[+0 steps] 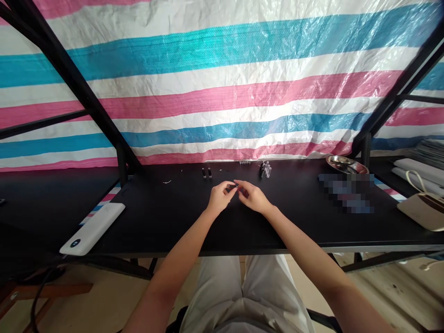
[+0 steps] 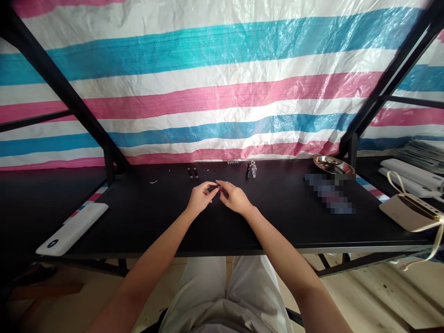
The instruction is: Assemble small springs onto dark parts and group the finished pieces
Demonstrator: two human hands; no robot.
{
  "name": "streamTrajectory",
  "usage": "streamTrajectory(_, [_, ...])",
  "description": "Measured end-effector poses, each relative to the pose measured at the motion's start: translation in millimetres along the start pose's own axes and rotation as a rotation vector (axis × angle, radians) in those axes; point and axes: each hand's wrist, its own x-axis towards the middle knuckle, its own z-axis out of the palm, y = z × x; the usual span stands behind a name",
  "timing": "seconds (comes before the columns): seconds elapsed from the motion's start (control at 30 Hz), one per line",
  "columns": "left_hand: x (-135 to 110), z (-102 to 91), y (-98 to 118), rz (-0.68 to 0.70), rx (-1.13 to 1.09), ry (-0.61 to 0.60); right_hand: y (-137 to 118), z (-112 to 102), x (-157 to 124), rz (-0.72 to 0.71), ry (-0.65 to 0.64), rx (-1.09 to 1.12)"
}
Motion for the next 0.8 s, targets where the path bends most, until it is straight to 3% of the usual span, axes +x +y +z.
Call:
streamTrajectory(0.1, [0,1.7,-2,0.009,0.003,-0.006,2,1,0,0.018,-0.022,0.066])
streamTrajectory(0.23, [6,6.4,-9,-0.040,0.075,-0.001,6,-5,1,0.076,-0.056,-0.013])
streamTrajectory(0.5, [50,2.3,-21,-0.203,0.550,-0.052,15,-9,2,0.122,-0.117,-0.152])
streamTrajectory(0.8, [80,3.8,-37,-0.421,0.655,0.028,16,-9,2,0.112,-0.150,-0.214])
